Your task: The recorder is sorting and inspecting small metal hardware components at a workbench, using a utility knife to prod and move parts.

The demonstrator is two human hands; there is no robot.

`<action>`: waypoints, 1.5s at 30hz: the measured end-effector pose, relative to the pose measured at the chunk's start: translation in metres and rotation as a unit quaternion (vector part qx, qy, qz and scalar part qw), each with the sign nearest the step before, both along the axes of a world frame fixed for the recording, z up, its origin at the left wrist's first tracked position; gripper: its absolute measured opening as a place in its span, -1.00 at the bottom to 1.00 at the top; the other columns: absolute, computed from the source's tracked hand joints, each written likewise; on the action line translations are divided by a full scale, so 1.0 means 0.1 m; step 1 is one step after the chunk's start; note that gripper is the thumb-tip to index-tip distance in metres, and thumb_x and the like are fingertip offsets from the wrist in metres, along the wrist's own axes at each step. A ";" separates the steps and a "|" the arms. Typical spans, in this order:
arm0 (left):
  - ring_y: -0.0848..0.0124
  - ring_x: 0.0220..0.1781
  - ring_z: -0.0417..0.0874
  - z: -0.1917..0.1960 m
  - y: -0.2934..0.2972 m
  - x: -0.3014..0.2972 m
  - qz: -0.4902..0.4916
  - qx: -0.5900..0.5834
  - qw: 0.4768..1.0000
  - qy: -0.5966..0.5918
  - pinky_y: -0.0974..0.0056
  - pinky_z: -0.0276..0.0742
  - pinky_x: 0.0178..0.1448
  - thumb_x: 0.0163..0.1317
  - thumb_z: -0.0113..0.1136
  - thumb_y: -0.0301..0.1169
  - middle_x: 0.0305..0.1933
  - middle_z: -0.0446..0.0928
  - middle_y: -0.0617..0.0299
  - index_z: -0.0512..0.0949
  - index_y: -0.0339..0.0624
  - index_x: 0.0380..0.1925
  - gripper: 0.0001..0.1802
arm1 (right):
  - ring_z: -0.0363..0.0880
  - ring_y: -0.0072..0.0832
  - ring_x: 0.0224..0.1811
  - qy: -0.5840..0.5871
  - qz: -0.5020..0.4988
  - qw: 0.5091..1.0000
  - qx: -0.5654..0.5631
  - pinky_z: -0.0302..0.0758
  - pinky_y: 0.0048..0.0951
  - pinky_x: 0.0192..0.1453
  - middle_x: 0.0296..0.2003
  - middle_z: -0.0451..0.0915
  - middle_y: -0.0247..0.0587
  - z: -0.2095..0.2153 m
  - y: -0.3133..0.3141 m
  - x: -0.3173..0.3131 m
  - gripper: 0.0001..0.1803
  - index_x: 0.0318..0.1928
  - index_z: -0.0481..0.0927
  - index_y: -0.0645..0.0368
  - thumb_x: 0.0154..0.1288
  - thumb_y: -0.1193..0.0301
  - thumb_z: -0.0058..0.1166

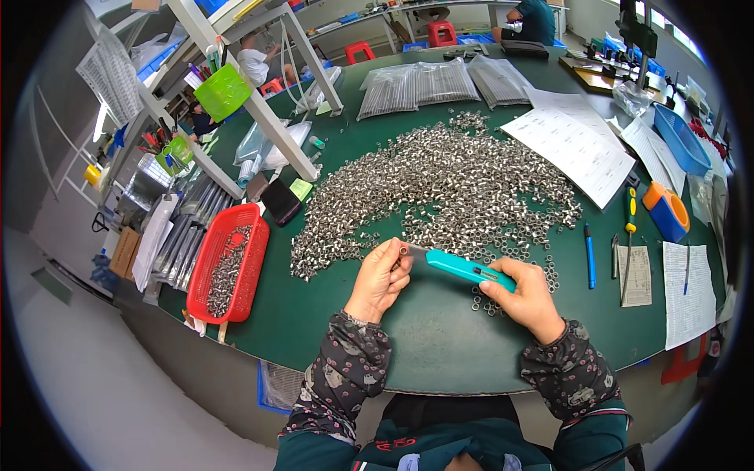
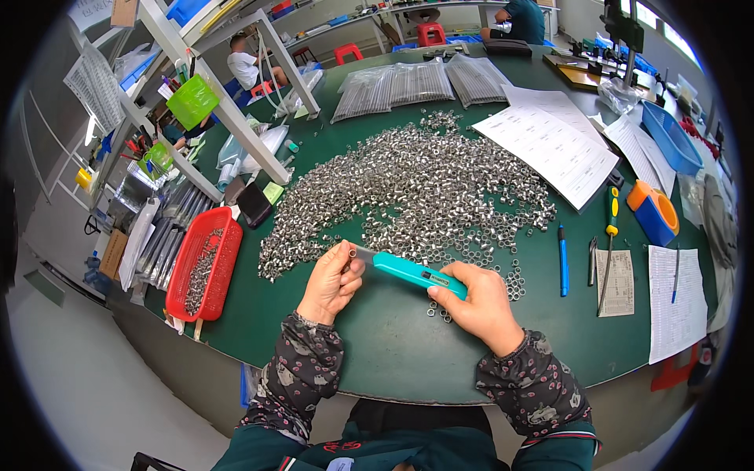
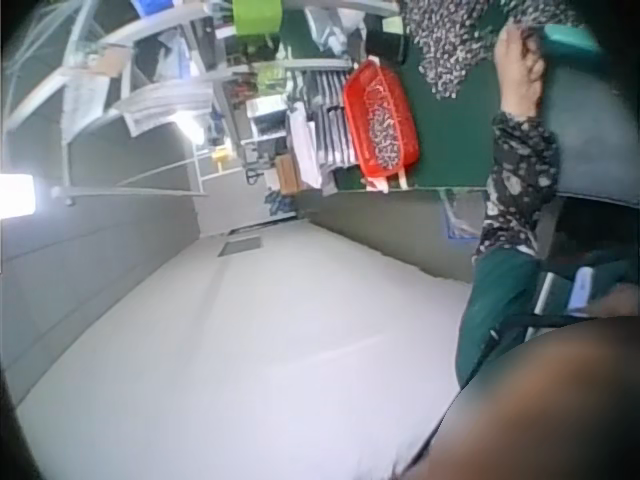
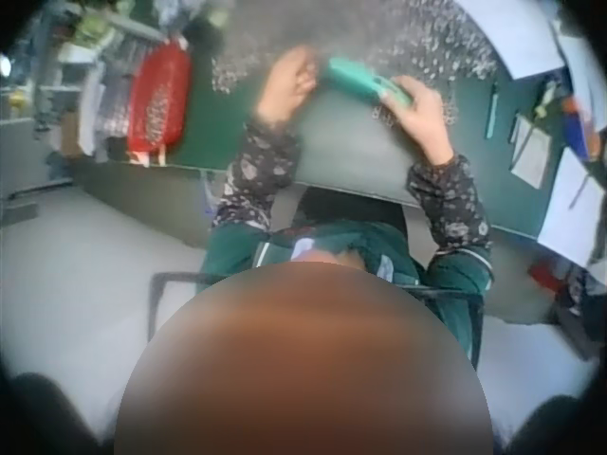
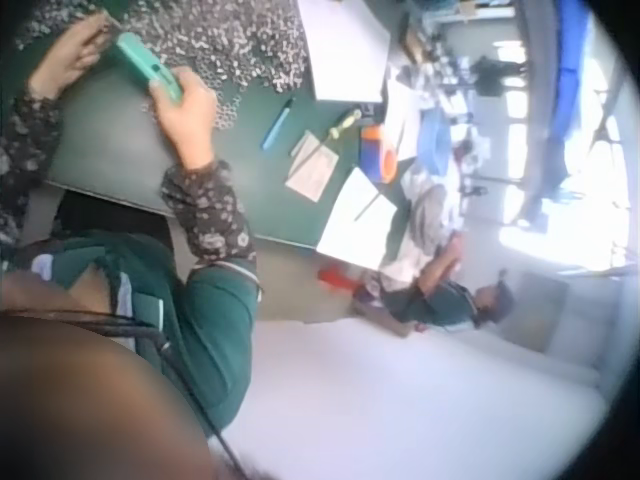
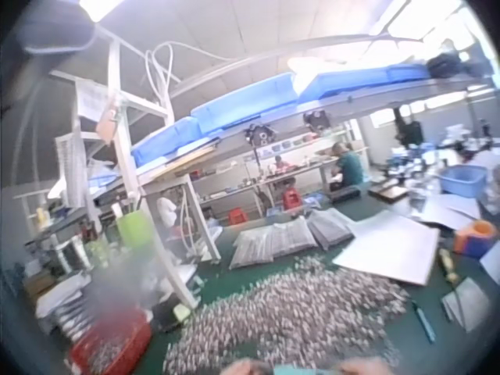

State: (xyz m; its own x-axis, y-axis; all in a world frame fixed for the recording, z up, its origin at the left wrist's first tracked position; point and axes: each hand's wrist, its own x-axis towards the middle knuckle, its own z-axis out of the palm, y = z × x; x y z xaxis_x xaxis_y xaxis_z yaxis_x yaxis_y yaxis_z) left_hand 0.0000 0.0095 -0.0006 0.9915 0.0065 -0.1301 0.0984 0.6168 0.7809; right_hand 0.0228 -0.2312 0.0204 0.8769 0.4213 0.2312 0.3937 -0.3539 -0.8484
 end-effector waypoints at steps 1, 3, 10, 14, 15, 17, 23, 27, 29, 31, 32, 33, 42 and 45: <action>0.70 -0.73 0.11 0.01 -0.01 0.00 -0.004 -0.012 1.000 0.002 0.61 -0.01 -0.74 0.27 -0.10 -0.31 -0.53 0.38 0.30 0.43 -0.25 -0.37 -0.77 | 0.49 -0.34 -0.59 0.000 0.000 1.000 0.000 0.38 -0.41 -0.50 -0.61 0.50 -0.13 0.01 -0.01 0.00 -0.74 -0.40 0.55 0.20 -0.05 0.28 0.17; 0.70 -0.72 0.12 0.04 -0.03 0.00 0.016 0.011 1.000 0.002 0.61 0.00 -0.73 0.27 -0.10 -0.31 -0.52 0.37 0.30 0.44 -0.26 -0.34 -0.77 | 0.49 -0.33 -0.60 0.003 -0.024 0.999 0.022 0.37 -0.41 -0.50 -0.61 0.50 -0.13 0.02 -0.02 0.01 -0.74 -0.40 0.55 0.20 -0.06 0.28 0.17; 0.70 -0.63 0.18 0.06 -0.04 0.01 0.030 0.000 0.999 -0.020 0.62 0.08 -0.67 0.26 -0.08 -0.37 -0.46 0.38 0.31 0.43 -0.27 -0.16 -0.76 | 0.50 -0.29 -0.59 -0.008 -0.018 1.000 -0.015 0.38 -0.40 -0.49 -0.59 0.51 -0.11 -0.04 0.00 0.01 -0.74 -0.40 0.56 0.19 -0.06 0.27 0.17; 0.69 -0.62 0.18 0.06 -0.05 0.01 0.026 0.006 0.999 -0.023 0.61 0.08 -0.66 0.24 -0.06 -0.40 -0.44 0.38 0.31 0.43 -0.26 -0.21 -0.81 | 0.51 -0.31 -0.59 0.004 -0.013 1.000 -0.011 0.39 -0.40 -0.48 -0.59 0.52 -0.12 -0.06 -0.01 0.01 -0.74 -0.39 0.56 0.18 -0.06 0.27 0.17; 0.68 -0.62 0.18 0.01 -0.03 0.02 0.023 -0.002 0.999 -0.041 0.61 0.08 -0.66 0.23 -0.04 -0.42 -0.44 0.37 0.32 0.44 -0.25 -0.24 -0.83 | 0.51 -0.33 -0.59 0.011 -0.008 1.000 -0.006 0.39 -0.41 -0.48 -0.59 0.52 -0.13 -0.06 -0.01 0.01 -0.74 -0.39 0.56 0.18 -0.06 0.27 0.17; 0.67 -0.63 0.18 -0.02 -0.01 0.03 0.021 -0.011 0.998 -0.058 0.60 0.08 -0.65 0.22 -0.03 -0.43 -0.44 0.37 0.32 0.44 -0.23 -0.27 -0.86 | 0.51 -0.34 -0.59 0.025 -0.001 1.000 -0.008 0.39 -0.41 -0.49 -0.59 0.52 -0.13 -0.03 0.00 0.01 -0.74 -0.39 0.56 0.18 -0.05 0.27 0.17; 0.66 -0.63 0.18 0.03 -0.06 0.02 0.030 -0.010 0.999 -0.034 0.59 0.08 -0.65 0.22 -0.02 -0.42 -0.49 0.35 0.34 0.45 -0.21 -0.30 -0.88 | 0.50 -0.39 -0.60 0.046 0.015 0.999 -0.024 0.37 -0.43 -0.50 -0.63 0.51 -0.15 -0.02 -0.02 0.01 -0.72 -0.38 0.56 0.20 -0.02 0.24 0.15; 0.67 -0.65 0.16 0.01 -0.04 0.02 0.025 -0.006 0.999 -0.037 0.59 0.05 -0.66 0.22 -0.01 -0.40 -0.51 0.33 0.35 0.45 -0.23 -0.34 -0.87 | 0.50 -0.39 -0.60 0.069 0.029 0.997 -0.030 0.36 -0.42 -0.50 -0.65 0.51 -0.15 -0.01 -0.02 0.02 -0.70 -0.38 0.56 0.19 -0.01 0.21 0.14; 0.68 -0.66 0.15 0.00 -0.04 0.01 0.024 -0.003 0.999 -0.035 0.60 0.04 -0.67 0.21 -0.01 -0.39 -0.52 0.32 0.36 0.45 -0.24 -0.35 -0.86 | 0.49 -0.39 -0.61 0.072 0.030 0.997 -0.029 0.36 -0.42 -0.50 -0.64 0.51 -0.15 0.00 -0.02 0.02 -0.70 -0.38 0.56 0.19 -0.01 0.21 0.14; 0.69 -0.67 0.14 -0.01 -0.03 0.01 0.023 0.012 0.999 -0.037 0.60 0.03 -0.68 0.21 0.00 -0.36 -0.54 0.31 0.37 0.44 -0.25 -0.38 -0.83 | 0.49 -0.38 -0.61 0.075 0.032 0.996 -0.027 0.36 -0.42 -0.49 -0.64 0.51 -0.15 -0.01 -0.02 0.01 -0.70 -0.38 0.57 0.19 -0.01 0.21 0.13; 0.69 -0.67 0.14 -0.02 -0.03 0.01 0.024 0.012 0.999 -0.036 0.60 0.03 -0.68 0.21 0.00 -0.36 -0.54 0.31 0.37 0.44 -0.25 -0.38 -0.83 | 0.49 -0.36 -0.60 0.062 0.025 0.997 -0.034 0.36 -0.42 -0.49 -0.64 0.51 -0.15 -0.02 -0.02 0.00 -0.71 -0.38 0.57 0.19 -0.01 0.21 0.13; 0.69 -0.67 0.14 -0.04 -0.03 0.00 0.026 0.018 0.999 -0.032 0.60 0.03 -0.69 0.22 -0.01 -0.35 -0.55 0.30 0.38 0.44 -0.25 -0.39 -0.82 | 0.49 -0.34 -0.60 0.050 0.017 0.998 -0.040 0.37 -0.42 -0.49 -0.64 0.51 -0.15 -0.03 -0.01 0.00 -0.71 -0.39 0.57 0.19 0.00 0.21 0.13; 0.62 -0.65 0.18 0.03 -0.05 0.00 0.016 -0.044 0.999 0.012 0.58 0.01 -0.72 0.28 -0.15 -0.29 -0.51 0.31 0.25 0.37 -0.18 -0.44 -0.77 | 0.42 -0.51 -0.62 -0.066 -0.114 0.985 0.108 0.31 -0.51 -0.53 -0.64 0.46 -0.20 -0.01 -0.07 0.05 -0.76 -0.38 0.51 0.27 0.01 0.35 0.14; 0.65 -0.66 0.13 0.12 -0.20 -0.02 0.008 -0.025 1.000 0.011 0.59 0.00 -0.71 0.26 -0.12 -0.30 -0.56 0.27 0.33 0.38 -0.20 -0.46 -0.78 | 0.36 -0.64 -0.62 -0.069 -0.135 0.976 0.158 0.27 -0.56 -0.54 -0.64 0.46 -0.29 0.02 -0.07 0.07 -0.79 -0.38 0.50 0.27 0.05 0.38 0.11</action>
State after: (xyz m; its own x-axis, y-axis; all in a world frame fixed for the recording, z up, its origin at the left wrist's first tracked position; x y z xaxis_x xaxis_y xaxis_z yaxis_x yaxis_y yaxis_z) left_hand -0.0021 -0.0104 0.0111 0.9883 0.0149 -0.1518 0.1049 0.6563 0.7471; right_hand 0.0301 -0.2380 0.0228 0.8977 0.0687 0.4353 0.4401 -0.1902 -0.8776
